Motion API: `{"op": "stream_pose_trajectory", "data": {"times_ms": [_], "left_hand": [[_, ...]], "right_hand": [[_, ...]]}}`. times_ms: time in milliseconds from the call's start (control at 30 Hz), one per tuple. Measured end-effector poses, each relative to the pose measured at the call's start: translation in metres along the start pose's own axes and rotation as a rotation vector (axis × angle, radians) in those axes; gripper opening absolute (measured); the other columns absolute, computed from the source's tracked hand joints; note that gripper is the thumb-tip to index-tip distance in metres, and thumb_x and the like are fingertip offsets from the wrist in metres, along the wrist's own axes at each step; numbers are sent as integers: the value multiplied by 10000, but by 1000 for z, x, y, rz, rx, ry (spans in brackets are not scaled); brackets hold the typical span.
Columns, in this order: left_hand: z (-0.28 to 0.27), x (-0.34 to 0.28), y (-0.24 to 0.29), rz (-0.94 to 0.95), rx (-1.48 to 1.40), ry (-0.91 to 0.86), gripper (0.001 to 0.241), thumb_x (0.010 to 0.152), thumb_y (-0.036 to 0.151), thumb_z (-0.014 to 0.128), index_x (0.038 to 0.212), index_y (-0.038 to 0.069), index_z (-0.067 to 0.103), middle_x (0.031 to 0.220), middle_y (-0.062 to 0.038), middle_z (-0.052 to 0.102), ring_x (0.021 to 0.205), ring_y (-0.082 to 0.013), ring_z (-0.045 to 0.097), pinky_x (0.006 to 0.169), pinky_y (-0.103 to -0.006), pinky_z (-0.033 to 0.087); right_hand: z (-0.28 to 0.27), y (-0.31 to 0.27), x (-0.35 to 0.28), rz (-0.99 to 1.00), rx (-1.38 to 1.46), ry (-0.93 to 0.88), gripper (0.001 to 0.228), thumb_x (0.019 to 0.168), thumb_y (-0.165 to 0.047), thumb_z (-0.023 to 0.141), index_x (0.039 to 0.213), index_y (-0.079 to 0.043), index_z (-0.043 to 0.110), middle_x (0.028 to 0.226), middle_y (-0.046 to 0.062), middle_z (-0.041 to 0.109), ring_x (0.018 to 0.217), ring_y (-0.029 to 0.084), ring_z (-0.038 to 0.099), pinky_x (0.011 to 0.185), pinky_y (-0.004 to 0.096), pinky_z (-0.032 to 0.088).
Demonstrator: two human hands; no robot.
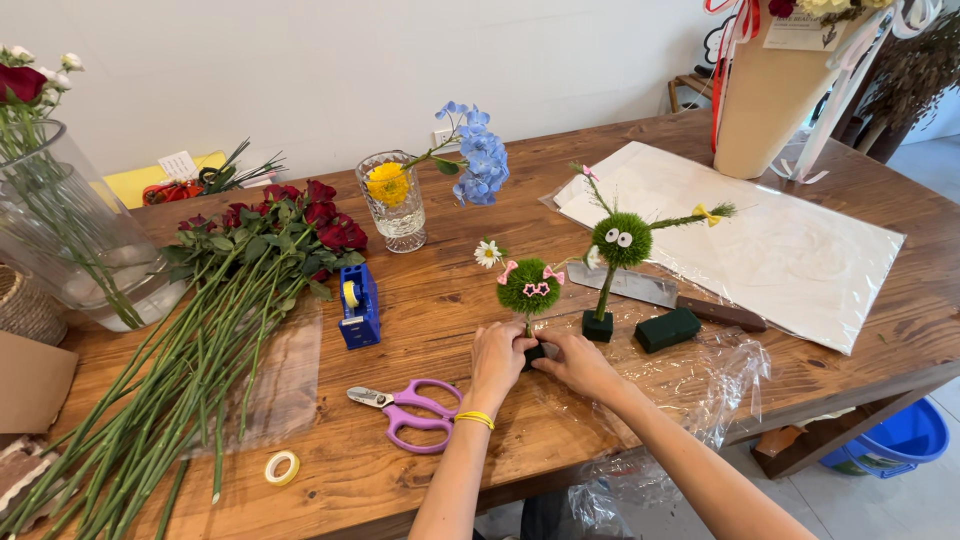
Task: The person prepares floral foam by cutting it with a knife, then trims flower stems using shears. They insert the stems into the foam to create small decorative figures and wrap the foam bases with plastic wrap.
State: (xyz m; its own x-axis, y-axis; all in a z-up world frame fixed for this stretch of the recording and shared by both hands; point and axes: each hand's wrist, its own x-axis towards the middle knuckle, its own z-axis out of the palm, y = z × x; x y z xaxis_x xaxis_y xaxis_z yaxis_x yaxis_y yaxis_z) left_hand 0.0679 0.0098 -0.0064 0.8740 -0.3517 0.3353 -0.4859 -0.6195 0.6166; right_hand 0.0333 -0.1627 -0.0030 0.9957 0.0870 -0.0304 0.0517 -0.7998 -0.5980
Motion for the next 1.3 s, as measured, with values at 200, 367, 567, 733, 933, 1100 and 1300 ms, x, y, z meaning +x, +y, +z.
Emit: {"op": "stream_pose_trajectory", "data": {"times_ms": [200,367,567,733,933,1100,1300], "left_hand": [[-3,-2,3,21,9,12,160,887,326,702,793,202,741,805,-14,726,912,-246,671,880,-351,428],[-8,-3,8,28,3,19,171,893,302,704,795,168,746,802,-25,736,903,-257,674,883,-352,425],[-7,-1,7,22,3,20,170,887,305,706,772,186,744,782,0,734,896,-232,678,881,-330,417],[-3,-1,4,35,14,32,169,884,296,709,759,185,734,757,-4,720,880,-233,673,869,-334,428],[-3,7,-2,1,3,-26,159,849,343,750,790,195,737,731,-37,697,852,-284,689,845,-368,473],[-7,5,0,-79,-107,-31,167,778,346,806,796,199,729,715,-16,702,803,-249,709,779,-351,513],[-12,-3,8,-107,-212,-33,396,716,234,852,1091,190,735,964,-49,718,961,-261,679,864,-382,536]], "right_hand": [[-5,-9,-7,5,-6,-6,531,850,-387,714,1359,-287,602,1321,-10,684,989,266,725,887,458,571],[-4,-8,-5,14,4,-3,536,847,-378,719,1362,-283,605,1321,-9,686,986,260,729,882,453,573],[-6,-12,-7,29,1,-4,535,845,-373,715,1364,-295,606,1316,-14,690,998,279,725,909,480,563],[-3,-8,-6,37,-9,-1,542,838,-405,715,1361,-322,602,1317,-49,688,1035,262,720,941,483,553],[-1,-2,-5,2,-15,-13,546,832,-402,721,1358,-323,600,1299,-37,696,1044,299,713,944,488,551],[-10,-13,-13,0,-4,-23,568,824,-400,726,1366,-301,589,1299,-28,697,1046,286,716,952,483,547],[-11,-9,-11,-50,44,8,617,788,-387,751,1375,-292,585,1269,15,714,985,270,739,879,452,573]]}}
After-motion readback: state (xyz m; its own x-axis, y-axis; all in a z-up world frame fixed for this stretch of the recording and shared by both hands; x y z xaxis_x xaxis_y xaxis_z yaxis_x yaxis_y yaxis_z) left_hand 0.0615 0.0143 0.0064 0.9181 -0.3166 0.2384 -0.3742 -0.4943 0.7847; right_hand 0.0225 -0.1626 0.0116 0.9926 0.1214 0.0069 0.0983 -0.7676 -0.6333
